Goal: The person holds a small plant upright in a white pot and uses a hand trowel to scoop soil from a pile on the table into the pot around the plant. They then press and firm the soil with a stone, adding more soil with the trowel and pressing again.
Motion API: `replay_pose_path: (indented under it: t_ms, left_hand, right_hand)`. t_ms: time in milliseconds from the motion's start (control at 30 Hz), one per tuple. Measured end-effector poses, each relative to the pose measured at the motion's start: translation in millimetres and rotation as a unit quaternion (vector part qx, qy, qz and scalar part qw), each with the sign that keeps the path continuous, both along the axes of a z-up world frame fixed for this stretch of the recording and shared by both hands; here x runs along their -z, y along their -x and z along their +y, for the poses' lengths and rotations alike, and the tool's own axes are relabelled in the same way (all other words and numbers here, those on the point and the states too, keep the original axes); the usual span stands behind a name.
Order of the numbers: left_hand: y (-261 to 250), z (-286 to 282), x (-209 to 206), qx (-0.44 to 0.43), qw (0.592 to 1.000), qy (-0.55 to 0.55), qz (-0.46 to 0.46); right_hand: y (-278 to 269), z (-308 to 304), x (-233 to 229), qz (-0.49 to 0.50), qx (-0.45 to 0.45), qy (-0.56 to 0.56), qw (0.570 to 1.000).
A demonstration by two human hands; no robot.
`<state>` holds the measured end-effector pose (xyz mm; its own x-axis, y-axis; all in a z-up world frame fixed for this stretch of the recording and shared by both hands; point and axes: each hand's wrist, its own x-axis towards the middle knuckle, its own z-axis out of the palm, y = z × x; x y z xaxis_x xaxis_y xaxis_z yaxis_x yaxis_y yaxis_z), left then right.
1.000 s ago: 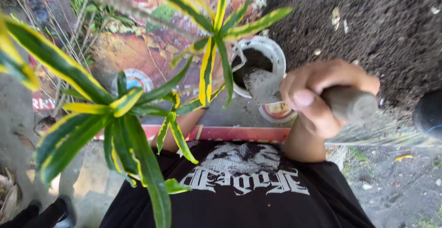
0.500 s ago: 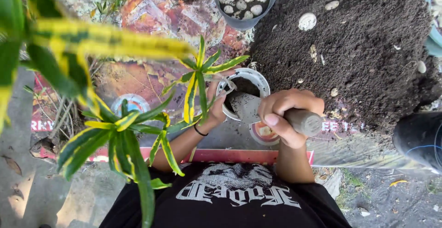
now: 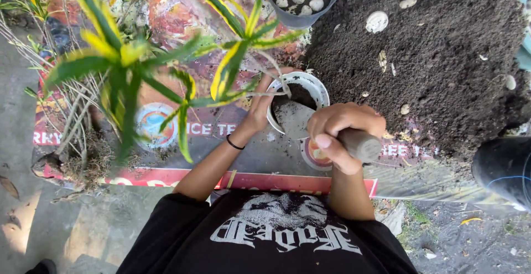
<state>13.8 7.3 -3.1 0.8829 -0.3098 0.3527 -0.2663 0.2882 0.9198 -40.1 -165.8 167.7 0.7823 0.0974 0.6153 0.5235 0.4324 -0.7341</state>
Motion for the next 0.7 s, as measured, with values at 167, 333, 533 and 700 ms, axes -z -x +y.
replay_pose_path:
  t_ms: [167,333,533,700]
  left_hand:
    - [17.8,-2.0,10.5,0.005,0.998,0.011,0.054]
    - [27.4,-19.9,36.5,-0.240,0.968,0.027,0.063]
    - [59.0,-38.4,-46.6,-0.262,0.963,-0.025,-0.057]
    - [63.3,-44.8,-3.2,-0.269,0.962,-0.029,-0.029]
  right_hand:
    - [13.4,6.9,-4.9,0.067,0.009,0.019,0.998]
    - [2.8,4.6,-11.1,-0.082,-0.013,0.038,0.996]
    - [2.9,-3.2,-17.8,-0.039,-0.023,0.097,0.994]
    - [-3.3,-8.5,-7.0,-0.017,-0.023,0.087,0.996]
